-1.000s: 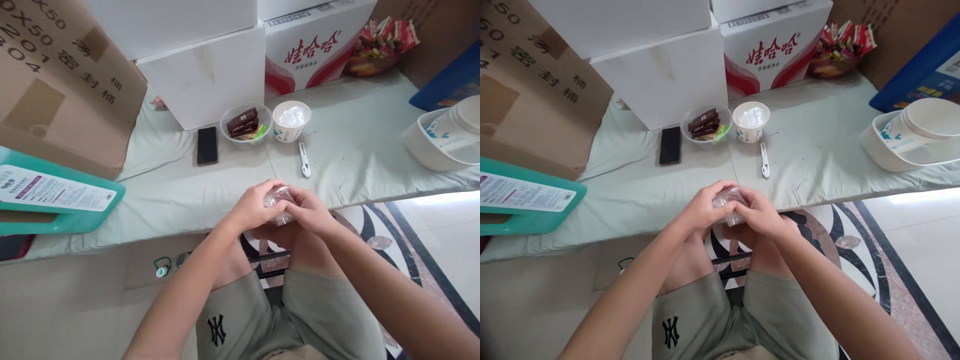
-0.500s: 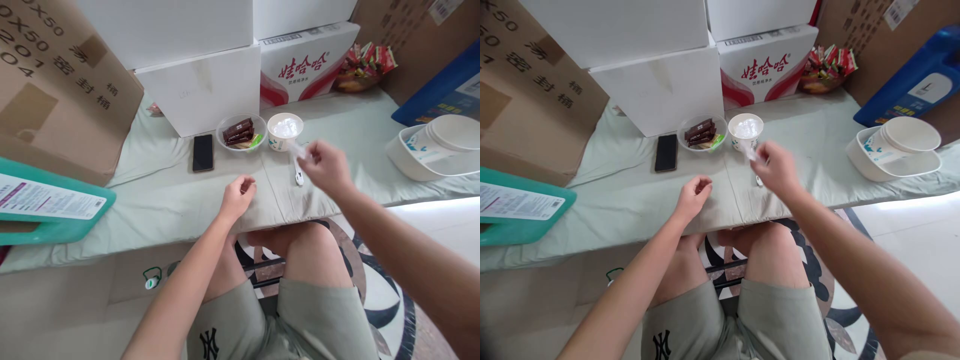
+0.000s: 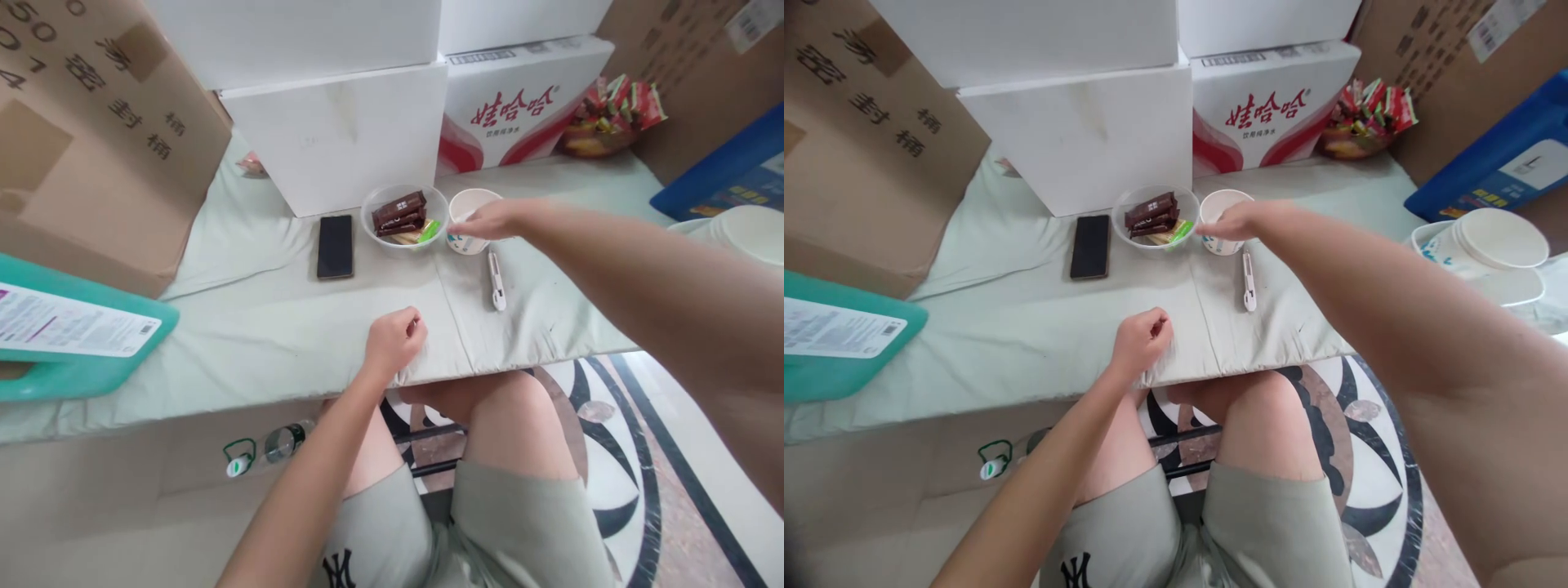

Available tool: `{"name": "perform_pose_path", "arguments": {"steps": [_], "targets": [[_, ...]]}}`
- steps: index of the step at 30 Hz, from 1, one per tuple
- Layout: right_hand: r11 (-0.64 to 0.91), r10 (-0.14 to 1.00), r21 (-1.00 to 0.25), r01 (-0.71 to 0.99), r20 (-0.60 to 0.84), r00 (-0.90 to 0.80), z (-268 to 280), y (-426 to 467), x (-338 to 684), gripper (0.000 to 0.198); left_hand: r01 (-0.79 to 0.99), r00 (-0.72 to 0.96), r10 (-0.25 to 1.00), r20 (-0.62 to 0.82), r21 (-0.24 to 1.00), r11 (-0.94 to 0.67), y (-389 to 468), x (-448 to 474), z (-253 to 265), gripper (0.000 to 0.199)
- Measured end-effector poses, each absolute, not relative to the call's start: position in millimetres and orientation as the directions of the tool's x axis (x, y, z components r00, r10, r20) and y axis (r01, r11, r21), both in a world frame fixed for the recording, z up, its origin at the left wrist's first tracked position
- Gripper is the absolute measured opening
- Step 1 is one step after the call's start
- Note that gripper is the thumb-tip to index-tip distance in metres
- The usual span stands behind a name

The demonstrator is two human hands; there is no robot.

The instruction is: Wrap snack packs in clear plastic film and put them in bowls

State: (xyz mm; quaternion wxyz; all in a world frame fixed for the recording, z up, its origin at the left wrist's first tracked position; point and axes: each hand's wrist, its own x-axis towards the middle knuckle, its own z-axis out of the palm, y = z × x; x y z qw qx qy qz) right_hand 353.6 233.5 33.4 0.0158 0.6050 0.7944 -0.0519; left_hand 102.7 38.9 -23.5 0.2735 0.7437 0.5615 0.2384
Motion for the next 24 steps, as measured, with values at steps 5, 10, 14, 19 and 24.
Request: {"name": "perform_pose_path", "arguments": {"steps": [5,10,14,19,24], "targets": [[0.123,0.987,0.099,0.988,-0.119,-0.111,31,195,367,0.048,0.725,0.297,0.953,0.058,0.636,-0.265,39,99,-24,0.017],[-0.068,0.997,0.169,0.983,-0.006,0.07,31,190,435,0.037,0.761,0.337,0.938,0.078,0.564,-0.32,40,98,-23,0.019],[-0.236,0.967,0.161,0.958,-0.056,0.248,36,199,492,0.031,0.823,0.395,0.912,0.109,0.399,-0.404,41,101,-23,0.021],[-0.394,0.915,0.084,0.916,-0.062,0.399,41,221,534,0.039,0.833,0.47,0.867,0.169,0.241,-0.498,42,103,-25,0.022],[-0.427,0.903,0.062,0.902,-0.029,0.429,36,255,564,0.046,0.823,0.495,0.844,0.208,0.202,-0.532,45,105,-23,0.023]]}}
